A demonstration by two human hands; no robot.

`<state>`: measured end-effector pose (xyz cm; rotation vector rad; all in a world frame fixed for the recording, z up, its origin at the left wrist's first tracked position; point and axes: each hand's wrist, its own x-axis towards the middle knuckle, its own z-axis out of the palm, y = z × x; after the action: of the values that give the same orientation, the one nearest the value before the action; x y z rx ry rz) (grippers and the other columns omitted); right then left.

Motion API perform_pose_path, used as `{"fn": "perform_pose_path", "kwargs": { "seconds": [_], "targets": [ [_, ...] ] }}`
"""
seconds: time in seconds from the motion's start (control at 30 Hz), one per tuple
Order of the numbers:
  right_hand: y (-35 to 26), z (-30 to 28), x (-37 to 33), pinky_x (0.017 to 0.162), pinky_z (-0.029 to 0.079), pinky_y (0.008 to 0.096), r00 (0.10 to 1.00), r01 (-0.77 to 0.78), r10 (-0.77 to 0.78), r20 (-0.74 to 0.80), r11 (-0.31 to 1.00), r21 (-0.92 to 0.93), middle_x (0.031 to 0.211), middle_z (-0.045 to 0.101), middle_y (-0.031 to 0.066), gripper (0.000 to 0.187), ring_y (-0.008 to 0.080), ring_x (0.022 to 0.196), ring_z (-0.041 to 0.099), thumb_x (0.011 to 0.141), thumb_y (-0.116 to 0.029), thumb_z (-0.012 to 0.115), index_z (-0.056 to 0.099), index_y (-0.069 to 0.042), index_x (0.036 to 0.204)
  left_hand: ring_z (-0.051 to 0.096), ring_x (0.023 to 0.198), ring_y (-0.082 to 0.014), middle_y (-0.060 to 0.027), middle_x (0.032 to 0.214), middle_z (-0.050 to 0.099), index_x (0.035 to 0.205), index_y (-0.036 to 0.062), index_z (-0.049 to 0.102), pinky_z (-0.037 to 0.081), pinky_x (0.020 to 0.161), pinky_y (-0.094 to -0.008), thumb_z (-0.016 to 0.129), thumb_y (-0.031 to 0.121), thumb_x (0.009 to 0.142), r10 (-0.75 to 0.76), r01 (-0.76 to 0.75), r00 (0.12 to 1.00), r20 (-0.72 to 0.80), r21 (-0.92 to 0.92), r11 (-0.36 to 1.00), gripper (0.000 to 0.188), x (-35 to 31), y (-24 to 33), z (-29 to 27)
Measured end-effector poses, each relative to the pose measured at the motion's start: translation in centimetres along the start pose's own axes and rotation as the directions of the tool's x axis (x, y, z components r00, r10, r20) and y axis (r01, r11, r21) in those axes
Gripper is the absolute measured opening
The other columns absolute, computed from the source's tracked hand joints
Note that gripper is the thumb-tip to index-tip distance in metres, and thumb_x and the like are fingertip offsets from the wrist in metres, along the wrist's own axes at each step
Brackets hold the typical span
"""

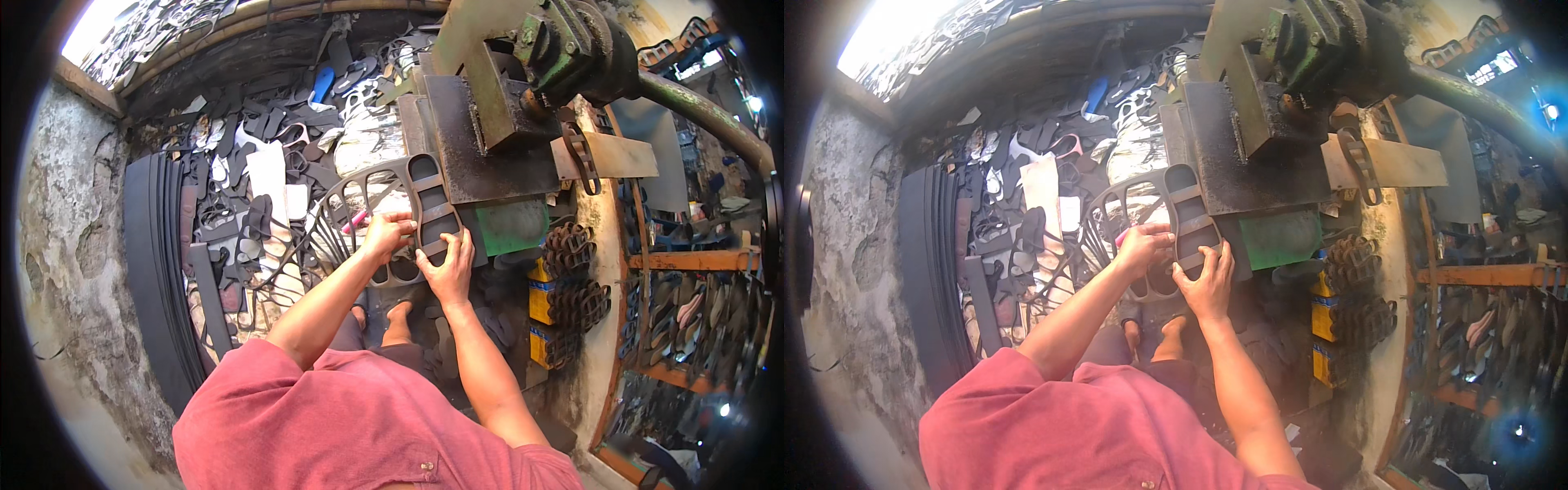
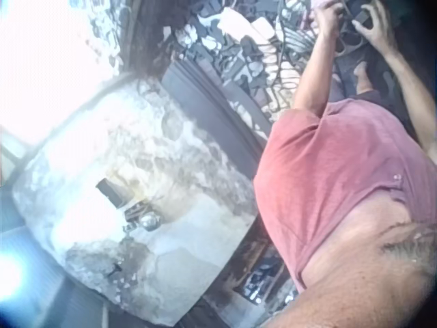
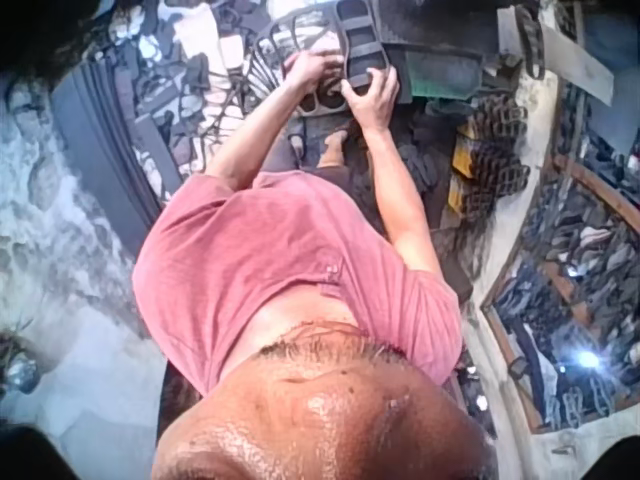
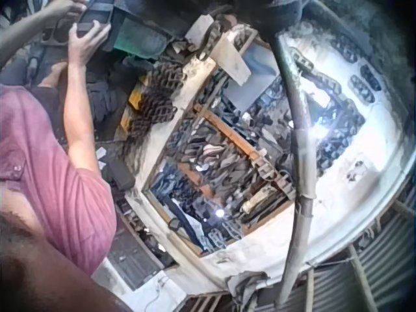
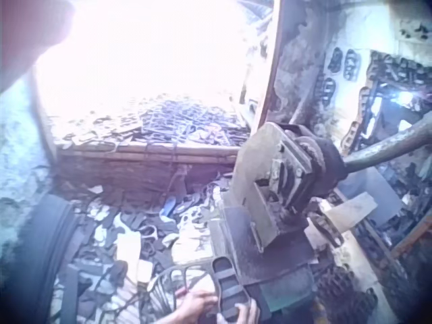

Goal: The person operates a hydraulic press to cut rubber shoe soles, then sits on the floor to sort and stack the cut soles into neat piles.

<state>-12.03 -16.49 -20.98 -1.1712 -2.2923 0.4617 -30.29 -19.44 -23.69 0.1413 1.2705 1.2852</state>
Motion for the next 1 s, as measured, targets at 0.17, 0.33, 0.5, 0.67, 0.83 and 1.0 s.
{"fn": "perform_pose_path", "kwargs": {
  "seconds": [0.17,0.33,0.5,0.67,0.83,1.0],
  "targets": [
    [1.8,-1.8,1.5,0.120,0.034,0.0563,0.994,-0.091,0.086,0.061,0.993,0.077,0.155,0.037,0.0308,0.104,0.0494,0.143,0.037,0.073,-0.039,0.092,0.035,0.000,0.151,0.068,0.108,-0.0252,-0.0176,0.121,0.069,0.131,-0.0093,0.062,0.062,0.081,-0.0348,0.078,0.029,0.094,0.103,-0.102,0.995,-0.011,0.105,0.989,0.056,1.9,2.8,2.9],
    [7.2,-2.3,0.0,0.122,0.034,0.0537,0.995,-0.056,0.064,0.076,0.993,-0.104,0.155,0.041,0.0289,0.104,0.0464,0.147,0.035,0.071,-0.039,0.093,0.041,0.008,0.148,0.066,0.123,-0.0281,-0.0232,0.157,0.047,0.164,0.0095,0.030,0.063,0.074,-0.0371,0.073,0.014,0.096,0.230,-0.234,0.972,0.042,0.124,0.964,0.080,3.7,4.5,5.5],
    [6.9,-2.8,0.4,0.121,0.037,0.0476,0.993,-0.088,0.089,0.072,0.996,-0.026,0.155,0.047,0.0253,0.097,0.0416,0.151,0.037,0.072,-0.035,0.093,0.048,0.006,0.147,0.070,0.109,-0.0257,-0.0189,0.160,0.045,0.165,0.0096,0.027,0.059,0.065,-0.0341,0.069,0.011,0.097,0.184,-0.201,0.976,0.118,0.150,0.968,0.080,4.5,4.6,4.8],
    [7.1,-3.0,0.8,0.121,0.038,0.0471,0.992,-0.080,0.080,0.093,0.997,-0.005,0.156,0.048,0.0229,0.094,0.0411,0.150,0.037,0.074,-0.035,0.092,0.049,0.003,0.148,0.060,0.133,-0.0297,-0.0151,0.169,0.032,0.165,0.0083,0.027,0.060,0.089,-0.0477,0.074,0.011,0.095,0.160,-0.175,0.973,0.168,0.079,0.981,0.084,5.0,4.6,4.1],
    [9.1,-3.6,-0.1,0.123,0.031,0.0540,0.977,-0.170,0.187,0.105,0.974,-0.151,0.157,0.050,0.0122,0.080,0.0388,0.151,0.036,0.084,-0.040,0.083,0.052,-0.010,0.151,0.063,0.129,-0.0271,-0.0134,0.169,0.034,0.164,0.0108,0.030,0.059,0.089,-0.0444,0.075,0.014,0.096,0.153,-0.171,0.971,0.184,0.089,0.981,0.082,4.3,5.0,5.0],
    [10.2,-4.4,0.3,0.125,0.020,0.0634,0.963,-0.205,0.253,0.091,0.910,-0.361,0.159,0.049,-0.0079,0.069,0.0338,0.151,0.037,0.091,-0.051,0.070,0.051,-0.030,0.154,0.066,0.116,-0.0240,-0.0167,0.137,0.064,0.151,0.0083,0.053,0.055,0.090,-0.0347,0.074,0.021,0.096,0.479,-0.358,0.839,-0.257,0.402,0.843,0.060,6.3,2.0,2.0]
  ]
}}
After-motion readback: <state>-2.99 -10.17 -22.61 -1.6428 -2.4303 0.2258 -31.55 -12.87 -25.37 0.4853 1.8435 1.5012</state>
